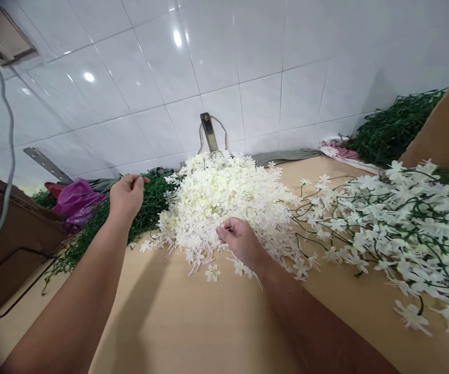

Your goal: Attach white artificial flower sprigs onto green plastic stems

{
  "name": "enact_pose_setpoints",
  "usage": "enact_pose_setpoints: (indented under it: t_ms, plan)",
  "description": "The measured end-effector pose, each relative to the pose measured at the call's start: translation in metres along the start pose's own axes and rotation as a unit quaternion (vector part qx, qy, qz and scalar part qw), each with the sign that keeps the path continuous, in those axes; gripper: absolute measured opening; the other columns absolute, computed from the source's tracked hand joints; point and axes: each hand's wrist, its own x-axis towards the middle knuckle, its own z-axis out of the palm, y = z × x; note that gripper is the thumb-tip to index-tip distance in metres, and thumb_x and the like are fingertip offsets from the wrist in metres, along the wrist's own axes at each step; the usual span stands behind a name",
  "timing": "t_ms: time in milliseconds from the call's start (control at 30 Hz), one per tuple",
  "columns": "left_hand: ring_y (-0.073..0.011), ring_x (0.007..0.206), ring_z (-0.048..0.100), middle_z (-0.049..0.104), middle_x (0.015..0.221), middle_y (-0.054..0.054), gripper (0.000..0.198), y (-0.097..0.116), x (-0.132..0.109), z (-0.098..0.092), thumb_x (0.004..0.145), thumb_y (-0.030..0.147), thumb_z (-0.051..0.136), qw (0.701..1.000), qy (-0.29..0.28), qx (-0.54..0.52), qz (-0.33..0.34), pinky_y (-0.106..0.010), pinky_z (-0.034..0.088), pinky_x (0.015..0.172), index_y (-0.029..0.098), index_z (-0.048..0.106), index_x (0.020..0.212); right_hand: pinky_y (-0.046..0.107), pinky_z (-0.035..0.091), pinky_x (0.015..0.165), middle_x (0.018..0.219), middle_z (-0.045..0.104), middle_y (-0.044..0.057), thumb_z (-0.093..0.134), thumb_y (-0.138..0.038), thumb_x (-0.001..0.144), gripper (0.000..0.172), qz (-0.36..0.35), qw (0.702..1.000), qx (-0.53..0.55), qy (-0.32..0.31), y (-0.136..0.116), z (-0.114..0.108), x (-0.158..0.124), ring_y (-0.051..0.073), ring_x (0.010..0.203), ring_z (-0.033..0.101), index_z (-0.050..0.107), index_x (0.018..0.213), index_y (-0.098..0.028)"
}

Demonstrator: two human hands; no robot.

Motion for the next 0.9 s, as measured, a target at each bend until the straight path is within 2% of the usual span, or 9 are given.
enact_pose_setpoints:
  t_ms: [67, 167, 233, 300, 333, 400, 533, 733, 900]
  plan:
    - [-0.009, 0.047, 0.028, 0.032, 0.052, 0.004, 0.022, 0.007, -0.016, 0.004, 0.08, 0.031, 0.039, 0.998, -0.031, -0.057, -0.014, -0.024, 0.023, 0.048, 0.016, 0.055, 0.078, 0.024, 0.035, 0.056, 0.056, 0.049, -0.003, 0.06, -0.036, 0.066, 0.025, 0.002, 1.0, 0.014, 0.001, -0.003, 0.001, -0.001, 0.008, 0.054, 0.044, 0.048, 0.063, -0.015]
    - [-0.0073, 0.043, 0.025, 0.028, 0.048, 0.005, 0.024, 0.017, -0.061, 0.019, 0.079, 0.034, 0.04, 0.98, -0.129, -0.143, -0.049, -0.022, 0.022, 0.044, 0.015, 0.052, 0.071, 0.025, 0.037, 0.06, 0.058, 0.051, -0.003, 0.063, -0.037, 0.065, 0.026, 0.017, 0.999, 0.049, -0.013, -0.008, 0.003, -0.004, 0.008, 0.057, 0.046, 0.049, 0.063, -0.015]
    - [-0.0059, 0.041, 0.021, 0.024, 0.046, 0.007, 0.024, 0.025, -0.094, 0.03, 0.076, 0.037, 0.046, 0.901, -0.288, -0.292, -0.139, -0.02, 0.018, 0.042, 0.014, 0.051, 0.068, 0.025, 0.039, 0.063, 0.06, 0.053, -0.002, 0.065, -0.037, 0.064, 0.027, 0.037, 0.995, 0.083, -0.045, -0.009, 0.005, -0.006, 0.008, 0.058, 0.048, 0.049, 0.063, -0.014]
    - [-0.0045, 0.04, 0.018, 0.023, 0.045, 0.008, 0.027, 0.031, -0.121, 0.036, 0.072, 0.039, 0.051, 0.835, -0.37, -0.357, -0.198, -0.019, 0.014, 0.042, 0.014, 0.048, 0.062, 0.026, 0.04, 0.065, 0.062, 0.054, -0.001, 0.066, -0.036, 0.063, 0.028, 0.065, 0.987, 0.122, -0.086, -0.007, 0.007, -0.007, 0.008, 0.059, 0.05, 0.05, 0.063, -0.014]
    - [-0.0041, 0.041, 0.018, 0.024, 0.044, 0.008, 0.029, 0.033, -0.131, 0.039, 0.071, 0.04, 0.053, 0.814, -0.39, -0.375, -0.212, -0.019, 0.013, 0.042, 0.014, 0.047, 0.06, 0.026, 0.04, 0.067, 0.063, 0.055, -0.001, 0.067, -0.035, 0.063, 0.028, 0.078, 0.981, 0.144, -0.107, -0.006, 0.008, -0.008, 0.008, 0.06, 0.051, 0.05, 0.063, -0.013]
    - [-0.0038, 0.041, 0.017, 0.025, 0.043, 0.008, 0.031, 0.036, -0.141, 0.041, 0.07, 0.041, 0.055, 0.792, -0.409, -0.394, -0.224, -0.019, 0.012, 0.042, 0.014, 0.046, 0.058, 0.028, 0.041, 0.07, 0.064, 0.057, 0.0, 0.067, -0.033, 0.064, 0.027, 0.103, 0.967, 0.189, -0.139, -0.004, 0.009, -0.009, 0.009, 0.063, 0.054, 0.049, 0.063, -0.013]
    - [-0.0038, 0.039, 0.015, 0.023, 0.039, 0.009, 0.032, 0.034, -0.141, 0.043, 0.071, 0.042, 0.055, 0.769, -0.418, -0.424, -0.234, -0.02, 0.011, 0.041, 0.014, 0.047, 0.058, 0.03, 0.044, 0.073, 0.064, 0.058, 0.0, 0.069, -0.03, 0.063, 0.027, 0.138, 0.947, 0.243, -0.158, -0.003, 0.009, -0.009, 0.011, 0.068, 0.058, 0.048, 0.063, -0.013]
    - [-0.0036, 0.037, 0.014, 0.019, 0.037, 0.009, 0.029, 0.025, -0.141, 0.047, 0.07, 0.037, 0.055, 0.735, -0.426, -0.464, -0.253, -0.021, 0.011, 0.041, 0.014, 0.047, 0.054, 0.034, 0.047, 0.075, 0.065, 0.057, -0.001, 0.071, -0.029, 0.062, 0.027, 0.155, 0.939, 0.255, -0.172, -0.003, 0.006, -0.008, 0.012, 0.066, 0.06, 0.05, 0.062, -0.012]
    - [-0.0035, 0.037, 0.013, 0.02, 0.036, 0.009, 0.03, 0.018, -0.142, 0.051, 0.07, 0.034, 0.056, 0.72, -0.422, -0.481, -0.268, -0.021, 0.012, 0.041, 0.014, 0.045, 0.051, 0.035, 0.048, 0.077, 0.064, 0.057, -0.002, 0.071, -0.031, 0.061, 0.027, 0.161, 0.943, 0.234, -0.172, -0.003, 0.006, -0.007, 0.011, 0.065, 0.06, 0.051, 0.062, -0.012]
